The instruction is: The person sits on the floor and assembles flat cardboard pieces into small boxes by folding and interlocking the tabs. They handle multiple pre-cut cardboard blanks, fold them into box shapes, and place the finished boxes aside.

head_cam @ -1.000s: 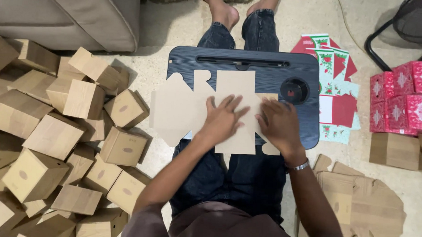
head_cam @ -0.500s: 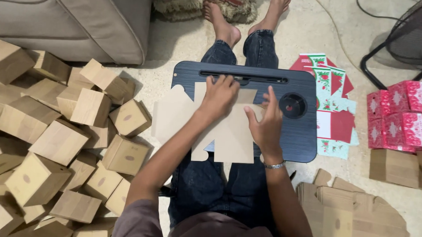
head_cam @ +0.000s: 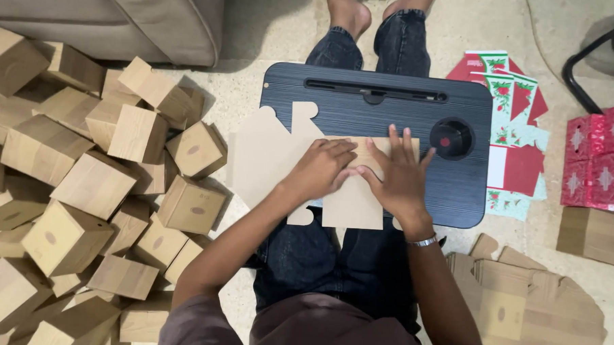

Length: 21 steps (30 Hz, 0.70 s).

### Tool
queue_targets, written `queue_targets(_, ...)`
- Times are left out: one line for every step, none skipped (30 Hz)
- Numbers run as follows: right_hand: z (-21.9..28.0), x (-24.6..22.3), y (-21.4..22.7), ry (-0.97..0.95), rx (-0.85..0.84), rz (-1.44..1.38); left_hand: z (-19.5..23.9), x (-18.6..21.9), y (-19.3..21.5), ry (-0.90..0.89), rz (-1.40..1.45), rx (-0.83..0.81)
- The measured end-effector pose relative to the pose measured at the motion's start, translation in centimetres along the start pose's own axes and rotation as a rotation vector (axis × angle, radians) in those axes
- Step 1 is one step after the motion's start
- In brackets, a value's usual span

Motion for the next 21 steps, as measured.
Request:
queue_targets(0.0, -0.1, -0.3, 0.008, 0.004, 0.003, -0.3, -0.4, 1.0, 0.002, -0.003, 0.009)
queue_targets(0.1, -0.2, 0.1, 0.002, 0.129, 0.084, -0.6, -1.0, 2.3, 0.039, -0.067, 0.057)
queue_targets(0.1, -0.3, 0.6, -0.003, 0.259, 0.163, -1.1, -1.6, 3.7, 0.076, -0.135, 0.106)
queue_targets(-0.2, -0.3, 0.7, 0.005, 0.268, 0.163, -1.6, -2.3, 5.0, 0.077, -0.141, 0.116)
queue_targets(-0.4, -0.2, 0.3, -0.02, 0.211, 0.202, -1.9, -3.9, 6.1, 0.236, -0.204, 0.064)
queue_targets(-0.6, 0.0, -0.1, -0.045, 0.155, 0.24, -2.0, -5.5, 7.2, 0.395, -0.265, 0.013)
queue_targets(-0.9, -0.7, 0.4, -0.041, 0.161, 0.242, -2.5, -5.8, 7.8, 0.395, -0.267, 0.02)
queue_targets(-1.2, -1.4, 0.5, -0.031, 0.101, 0.333, -2.9, -6.3, 8.4, 0.424, -0.233, 0.003)
queue_targets(-1.5, -1.9, 0.7, -0.025, 0.044, 0.426, -3.5, -6.7, 8.9, 0.447, -0.198, -0.013)
queue_targets(-1.6, -2.6, 1.1, -0.026, 0.053, 0.431, -3.7, -6.6, 8.8, 0.441, -0.2, -0.004)
queue_targets(-1.4, -3.7, 1.3, 0.029, 0.049, 0.311, -3.9, -6.5, 8.8, 0.436, -0.166, 0.026)
queue_targets(-1.4, -4.7, 1.5, 0.083, 0.045, 0.19, -4.1, -6.5, 8.7, 0.43, -0.131, 0.056)
queue_targets(-1.4, -5.5, 1.7, 0.082, 0.048, 0.19, -3.8, -6.0, 8.4, 0.427, -0.133, 0.056)
queue_targets(-1.5, -6.5, 1.7, 0.117, 0.003, -0.032, -3.7, -5.4, 8.3, 0.408, -0.142, 0.088)
queue_targets(-1.6, -7.7, 1.7, 0.153, -0.044, -0.257, -3.3, -4.9, 8.2, 0.392, -0.151, 0.118)
queue_targets(-1.7, -8.1, 2.3, 0.153, -0.043, -0.258, -2.4, -5.3, 7.3, 0.391, -0.153, 0.117)
queue_targets(-1.7, -8.2, 2.9, 0.122, -0.021, -0.424, -1.6, -5.3, 6.5, 0.327, -0.158, 0.143)
queue_targets(-1.7, -8.3, 3.5, 0.09, 0.002, -0.59, -0.7, -5.4, 5.6, 0.263, -0.163, 0.168)
queue_targets(-1.8, -8.4, 3.4, 0.089, -0.005, -0.594, 0.5, -5.0, 5.3, 0.268, -0.161, 0.164)
queue_targets(-1.9, -8.5, 3.3, 0.079, 0.003, -0.594, 1.7, -4.2, 5.4, 0.21, -0.18, 0.205)
queue_targets(-1.9, -8.5, 3.1, 0.068, 0.009, -0.593, 2.9, -3.5, 5.4, 0.151, -0.197, 0.246)
Point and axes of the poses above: each hand's wrist, its own z-axis away from the middle knuckle, its own y-axis out of the back of the hand, x = y × z, the point moved 6 cm from there along -z, towards the middle knuckle, and after that the axes turned 15 degrees about z, right-handed, at the moved point
